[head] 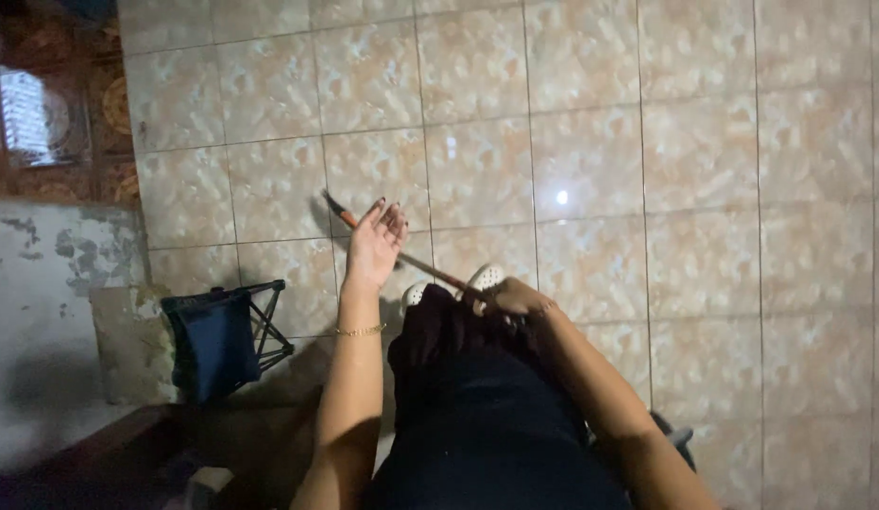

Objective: Sweep the tiled floor using a broom.

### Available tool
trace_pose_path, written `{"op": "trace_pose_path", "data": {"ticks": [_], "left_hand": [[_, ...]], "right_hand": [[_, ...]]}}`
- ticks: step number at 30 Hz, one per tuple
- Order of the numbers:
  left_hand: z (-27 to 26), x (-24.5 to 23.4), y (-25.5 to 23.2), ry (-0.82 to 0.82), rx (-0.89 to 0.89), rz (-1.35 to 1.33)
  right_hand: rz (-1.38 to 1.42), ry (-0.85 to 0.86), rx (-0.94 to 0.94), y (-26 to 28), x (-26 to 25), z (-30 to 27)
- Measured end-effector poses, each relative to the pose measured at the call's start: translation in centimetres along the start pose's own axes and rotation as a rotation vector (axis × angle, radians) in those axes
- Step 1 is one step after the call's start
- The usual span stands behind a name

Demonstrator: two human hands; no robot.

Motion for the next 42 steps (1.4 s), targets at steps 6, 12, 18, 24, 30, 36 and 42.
{"op": "trace_pose_path", "data": {"ticks": [6,12,18,24,30,36,42], "left_hand": [[-1.0,-3.1,0.4,-0.004,0.085,-0.114],[-2.0,-8.7,1.3,-0.067,0.149,-0.277],[-11.2,-13.8,1.2,-0.196,0.295,-0.338],[-20.3,-21.8,5.5,-0.301,0.374,-0.467],[-27.4,-29.2,11.7,-0.364,0.445,-0.617],[-34.1,-34.3,17.0,-0.477,0.539,-0.75],[-39.0,-35.7,20.3,-0.572,0.588,-0.865]], "right_hand": [[-0.232,-0.024,-0.314,0.6,-0.9,-1.8],[-0.479,-0.093,-0.368,0.3,-0.2,-2.0],[-0.44,-0.017,-0.338,-1.7,1.2,1.5],[-0.345,0.119,-0.239,-0.4,8.9,-2.3],[-0.53,0.285,-0.065,0.6,19.5,-7.6],[-0.698,0.463,0.071,-3.1,29.2,-8.4],[-0.905,1.008,-0.284,-13.0,36.6,5.3]]}}
Point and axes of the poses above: each hand's wrist, its own z-axis towards the middle knuckle, its own x-axis out of the palm, y = z × x, the point moved 7 cm from there along z, towards the middle knuckle, and after that the axes turned 10 degrees about z, right-handed, at the moved point
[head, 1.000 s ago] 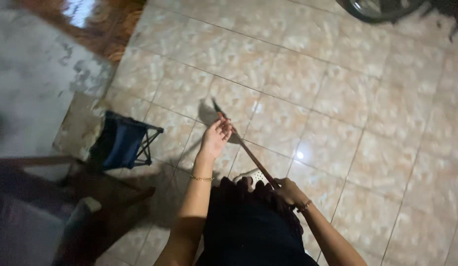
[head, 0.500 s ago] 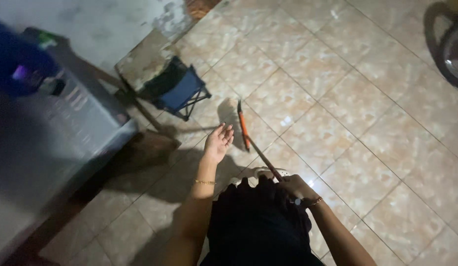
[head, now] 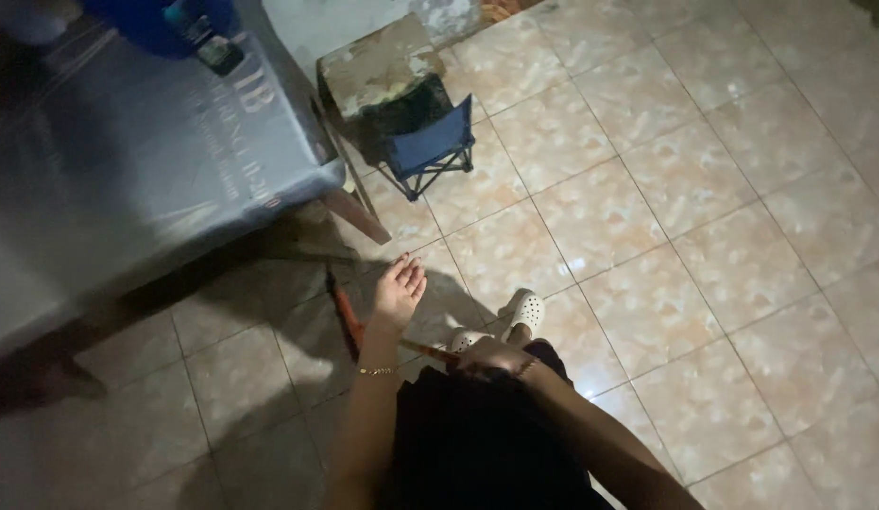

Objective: Sweep the tiled floor using a broom.

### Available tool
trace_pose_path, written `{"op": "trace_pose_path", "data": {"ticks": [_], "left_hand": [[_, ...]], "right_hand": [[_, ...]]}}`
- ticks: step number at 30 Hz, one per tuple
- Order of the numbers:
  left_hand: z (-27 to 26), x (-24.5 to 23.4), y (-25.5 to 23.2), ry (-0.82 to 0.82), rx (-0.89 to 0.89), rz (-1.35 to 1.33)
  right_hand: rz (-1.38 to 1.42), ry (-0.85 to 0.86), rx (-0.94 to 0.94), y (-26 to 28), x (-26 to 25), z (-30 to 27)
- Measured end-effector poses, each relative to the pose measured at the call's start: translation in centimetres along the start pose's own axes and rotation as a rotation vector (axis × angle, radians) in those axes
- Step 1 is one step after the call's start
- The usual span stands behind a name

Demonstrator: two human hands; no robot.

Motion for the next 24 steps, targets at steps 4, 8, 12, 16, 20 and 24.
{"op": "trace_pose_path", "data": {"ticks": [4,8,12,16,20,24], "left_hand": [[-1.3,-1.4,-0.1,-0.044,0.018,-0.044],[-2.1,-1.8,-1.2,0.144,0.139,-0.121],[-3.7,-3.8,-2.0,0.066,0.237,-0.059],[-4.8,-4.8,-2.2,-0.115,0.124,-0.124],[-4.4,-5.8,-1.8,-0.116,0.134,-0.131],[-3.5,-5.7,-1.8,-0.031,0.165,-0.154]], "right_hand": [[-0.535,0.093,0.12,-4.4,-2.0,5.8],[-0.583,0.103,-0.478,-0.6,-4.8,3.5],[-1.365,-0.1,0.086,2.9,-9.9,1.1],[-1.245,-0.314,0.028,-4.9,-18.2,4.4],[-0.567,-0.6,0.168,-4.9,-19.7,3.1],[-1.078,-0.532,-0.23,0.4,-14.1,1.5]]}}
Point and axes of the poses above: each hand's wrist, its own z-axis towards the middle knuckle, its own x-axis out of the palm, y = z × x, the point moved 7 cm from there along z, towards the middle knuckle, and after that the axes turned 10 degrees about z, right-handed, at the moved point
